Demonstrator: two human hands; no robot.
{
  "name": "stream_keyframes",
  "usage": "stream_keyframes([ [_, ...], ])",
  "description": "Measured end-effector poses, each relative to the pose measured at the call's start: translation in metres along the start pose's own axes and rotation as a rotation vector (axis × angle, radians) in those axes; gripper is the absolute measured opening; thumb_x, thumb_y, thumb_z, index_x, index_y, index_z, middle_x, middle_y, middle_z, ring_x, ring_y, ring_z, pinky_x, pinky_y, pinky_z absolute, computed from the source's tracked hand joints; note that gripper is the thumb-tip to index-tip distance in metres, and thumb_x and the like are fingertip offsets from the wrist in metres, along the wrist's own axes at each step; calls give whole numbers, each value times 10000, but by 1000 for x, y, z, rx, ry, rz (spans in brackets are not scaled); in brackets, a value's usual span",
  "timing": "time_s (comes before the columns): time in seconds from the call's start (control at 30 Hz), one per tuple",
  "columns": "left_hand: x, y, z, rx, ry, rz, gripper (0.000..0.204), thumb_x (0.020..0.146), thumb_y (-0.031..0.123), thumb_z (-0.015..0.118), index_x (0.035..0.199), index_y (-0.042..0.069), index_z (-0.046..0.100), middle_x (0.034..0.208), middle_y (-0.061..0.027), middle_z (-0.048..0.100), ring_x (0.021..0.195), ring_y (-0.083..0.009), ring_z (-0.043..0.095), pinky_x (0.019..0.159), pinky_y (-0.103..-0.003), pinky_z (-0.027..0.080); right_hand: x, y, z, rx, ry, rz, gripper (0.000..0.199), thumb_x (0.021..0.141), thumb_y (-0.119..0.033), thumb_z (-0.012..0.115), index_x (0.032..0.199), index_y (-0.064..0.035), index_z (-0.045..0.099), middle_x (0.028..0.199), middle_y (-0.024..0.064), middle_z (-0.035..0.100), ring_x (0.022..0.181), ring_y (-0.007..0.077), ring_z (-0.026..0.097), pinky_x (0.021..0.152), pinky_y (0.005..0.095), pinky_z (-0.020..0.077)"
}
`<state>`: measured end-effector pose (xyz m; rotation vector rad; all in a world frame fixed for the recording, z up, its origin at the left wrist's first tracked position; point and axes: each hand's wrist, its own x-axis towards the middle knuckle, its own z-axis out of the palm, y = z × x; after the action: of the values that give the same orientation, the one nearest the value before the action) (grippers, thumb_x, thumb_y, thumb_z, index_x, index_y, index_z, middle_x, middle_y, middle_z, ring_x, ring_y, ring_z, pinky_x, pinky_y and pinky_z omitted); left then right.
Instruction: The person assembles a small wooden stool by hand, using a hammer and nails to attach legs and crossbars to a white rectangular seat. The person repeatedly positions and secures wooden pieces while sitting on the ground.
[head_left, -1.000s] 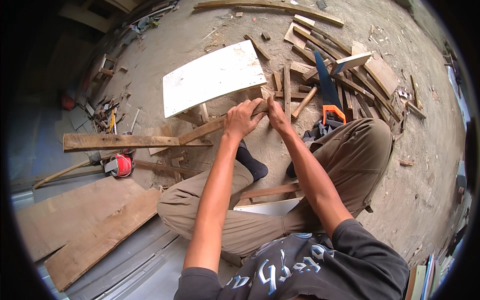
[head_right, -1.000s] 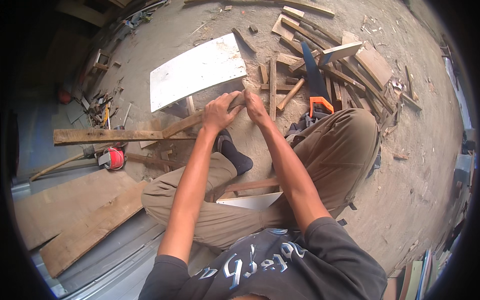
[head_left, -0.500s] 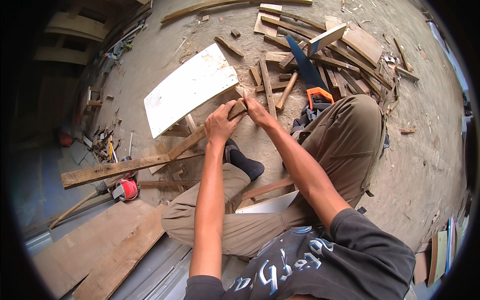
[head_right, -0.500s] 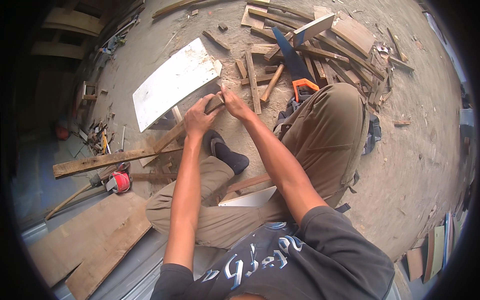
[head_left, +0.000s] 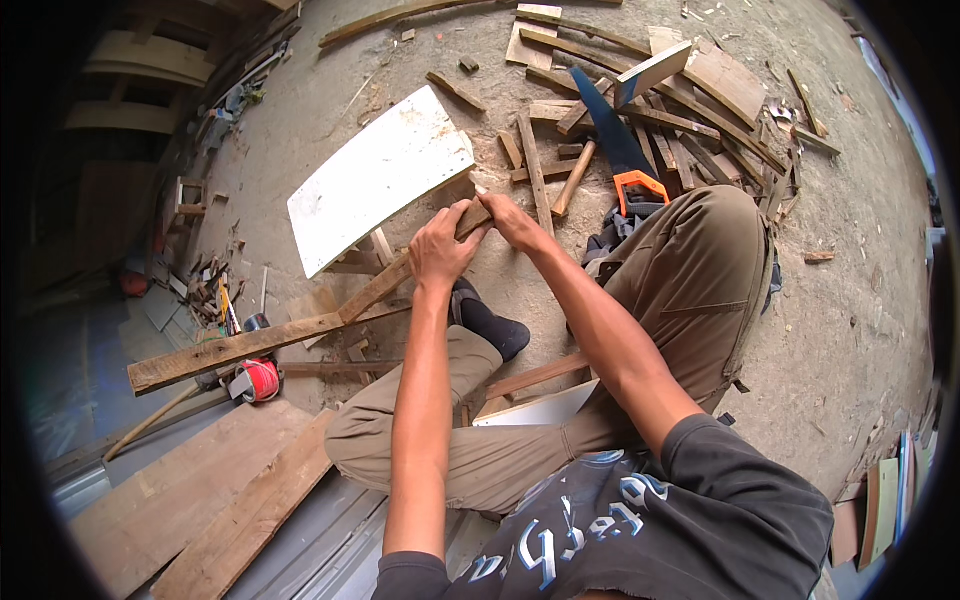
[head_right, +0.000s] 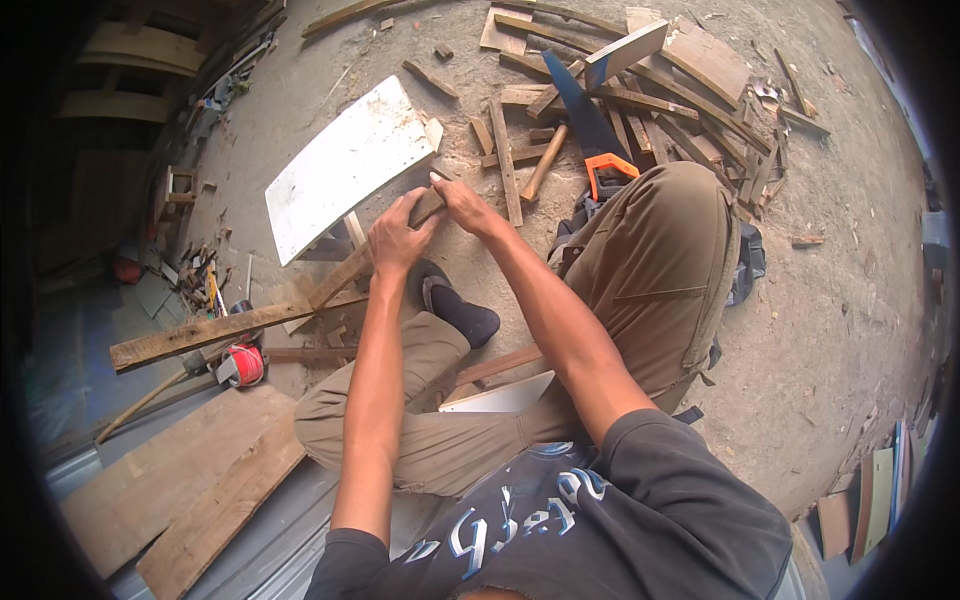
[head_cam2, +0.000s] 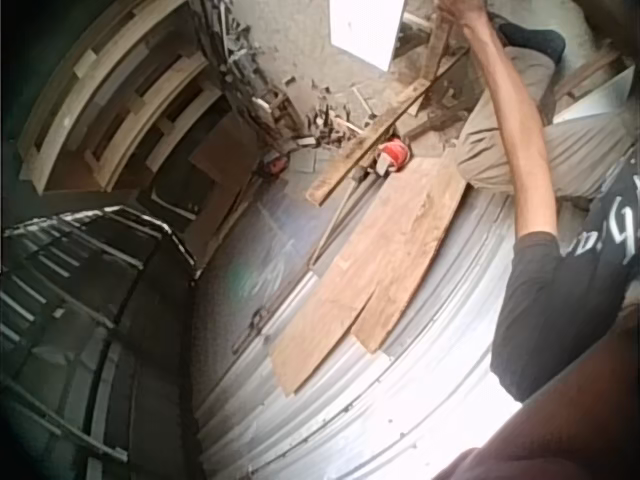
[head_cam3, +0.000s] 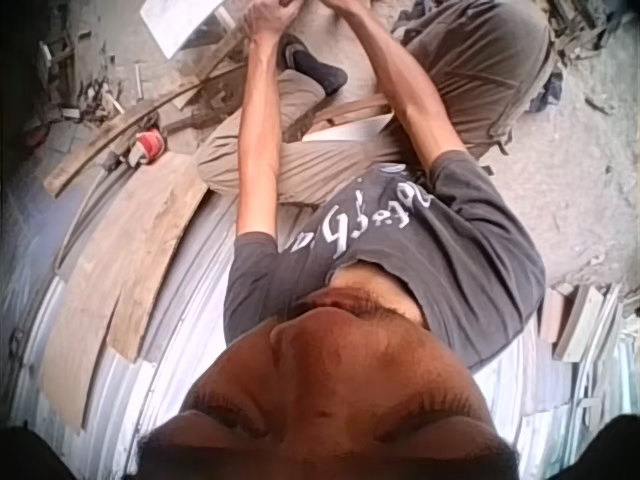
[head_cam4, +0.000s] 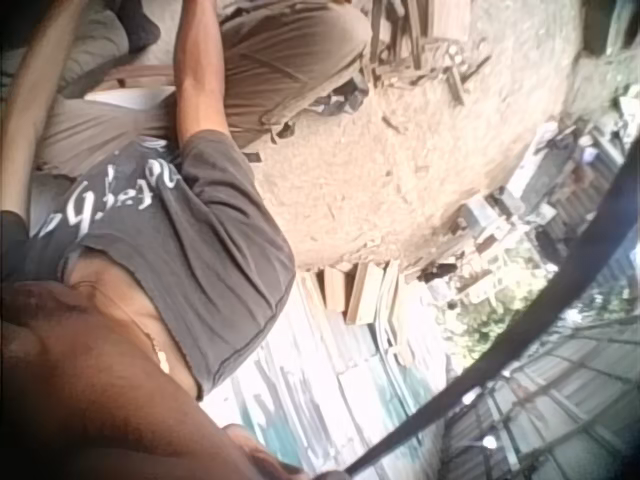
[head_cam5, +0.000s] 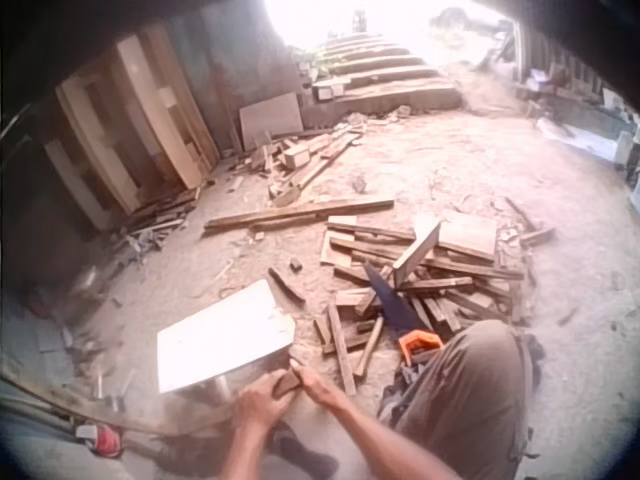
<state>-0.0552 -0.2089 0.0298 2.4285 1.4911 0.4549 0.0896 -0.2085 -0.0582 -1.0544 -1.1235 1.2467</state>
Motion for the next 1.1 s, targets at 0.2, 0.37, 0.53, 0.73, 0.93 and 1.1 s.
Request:
stream_keyframes([
  [0.2,-1,-4,1,-8,22,20,431,766,308,770,1157,170,650,1001,-75,709,882,-316,695,739,-415,549,0,-1,1,74,-99,81,623,1047,-478,349,1034,67,651,926,113,681,872,182,573,828,333,471],
  [0.37,-1,-3,1,-2,44,26,432,768,311,759,1160,166,647,1005,-76,708,886,-320,694,742,-417,549,0,0,3,117,-106,63,623,1048,-481,349,1063,69,643,966,122,679,883,181,573,835,339,471],
  [0.53,0,-3,1,-15,33,23,428,769,298,751,1162,162,646,1012,-83,709,896,-329,692,752,-424,549,3,3,4,80,-100,28,615,1052,-465,344,1045,77,635,963,134,677,886,191,571,837,342,470],
  [0.73,2,-3,1,-24,17,13,427,780,320,752,1160,158,647,1024,-92,711,907,-331,695,761,-426,551,6,16,3,120,-113,45,618,1056,-450,311,1048,83,625,1009,147,673,923,194,564,859,348,457],
  [0.93,4,0,0,-15,18,-4,458,782,411,770,1151,164,656,1033,-102,719,924,-327,699,765,-424,549,5,26,2,166,21,139,546,1054,-403,292,1031,52,592,983,114,636,936,164,526,872,342,430],
  [1.1,4,1,-2,-18,-15,-30,459,781,425,774,1140,161,665,1021,-102,725,923,-326,702,762,-420,548,0,17,0,-45,92,-22,460,1042,-347,359,882,20,585,827,46,587,803,146,501,750,328,427],
])
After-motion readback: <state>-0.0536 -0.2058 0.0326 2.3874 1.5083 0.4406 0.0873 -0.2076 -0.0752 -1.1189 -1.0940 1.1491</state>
